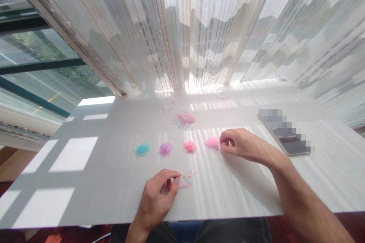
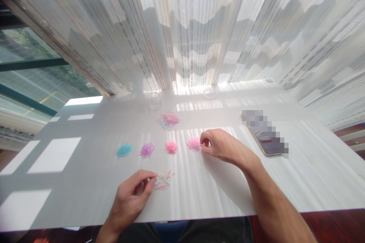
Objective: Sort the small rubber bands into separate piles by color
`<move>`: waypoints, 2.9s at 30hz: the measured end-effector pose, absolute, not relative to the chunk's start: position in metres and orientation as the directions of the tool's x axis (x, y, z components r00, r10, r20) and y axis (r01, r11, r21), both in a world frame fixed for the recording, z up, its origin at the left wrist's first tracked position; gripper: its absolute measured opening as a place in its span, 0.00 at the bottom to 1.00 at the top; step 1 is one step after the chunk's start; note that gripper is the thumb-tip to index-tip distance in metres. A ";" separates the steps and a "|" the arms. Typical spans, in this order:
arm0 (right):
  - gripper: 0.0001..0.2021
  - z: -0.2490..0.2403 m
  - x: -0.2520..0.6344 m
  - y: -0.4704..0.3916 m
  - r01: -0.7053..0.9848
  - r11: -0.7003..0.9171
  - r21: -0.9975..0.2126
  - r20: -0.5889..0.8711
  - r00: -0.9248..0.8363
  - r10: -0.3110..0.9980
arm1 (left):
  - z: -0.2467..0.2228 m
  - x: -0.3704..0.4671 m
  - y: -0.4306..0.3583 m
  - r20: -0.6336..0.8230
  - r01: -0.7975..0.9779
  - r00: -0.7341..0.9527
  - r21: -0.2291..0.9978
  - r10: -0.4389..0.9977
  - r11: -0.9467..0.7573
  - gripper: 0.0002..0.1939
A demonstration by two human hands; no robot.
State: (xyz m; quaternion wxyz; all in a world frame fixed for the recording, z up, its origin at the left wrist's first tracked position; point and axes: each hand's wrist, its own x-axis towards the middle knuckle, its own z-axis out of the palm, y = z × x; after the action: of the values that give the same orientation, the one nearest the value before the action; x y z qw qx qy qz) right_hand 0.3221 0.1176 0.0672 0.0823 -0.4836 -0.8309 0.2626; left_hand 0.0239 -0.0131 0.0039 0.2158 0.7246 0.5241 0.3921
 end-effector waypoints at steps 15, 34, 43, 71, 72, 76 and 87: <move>0.08 0.065 0.327 0.116 0.851 0.283 -0.443 -0.179 -0.393 0.902 | 0.004 0.024 -0.013 0.360 0.586 0.138 0.721 0.923 -0.369 0.05; 0.09 0.063 0.323 0.115 0.817 0.297 -0.494 -0.195 -0.437 0.878 | 0.004 0.024 -0.013 0.354 0.600 0.147 0.711 0.924 -0.368 0.04; 0.10 0.068 0.325 0.114 0.838 0.303 -0.454 -0.213 -0.432 0.877 | 0.004 0.024 -0.013 0.342 0.602 0.147 0.713 0.928 -0.358 0.05; 0.05 0.011 0.222 -0.010 0.519 0.423 -0.743 0.247 -0.375 0.894 | -0.001 0.004 -0.019 0.368 0.733 0.279 0.515 0.887 -0.444 0.03; 0.05 0.010 0.221 -0.010 0.515 0.442 -0.735 0.269 -0.378 0.886 | -0.002 0.004 -0.019 0.366 0.735 0.280 0.513 0.887 -0.443 0.03; 0.04 0.007 0.218 -0.006 0.509 0.487 -0.710 0.326 -0.375 0.868 | -0.002 0.003 -0.018 0.360 0.735 0.285 0.513 0.888 -0.444 0.04; 0.05 -0.009 0.213 0.000 0.463 0.508 -0.727 0.355 -0.380 0.854 | 0.000 0.003 -0.019 0.381 0.683 0.265 0.574 0.886 -0.452 0.04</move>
State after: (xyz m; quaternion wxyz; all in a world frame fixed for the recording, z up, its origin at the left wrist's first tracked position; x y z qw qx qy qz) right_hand 0.2133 0.0004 -0.0085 0.3672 -0.4185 -0.7868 0.2664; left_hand 0.0028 -0.0188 0.0000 0.1489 0.7813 0.5020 0.3397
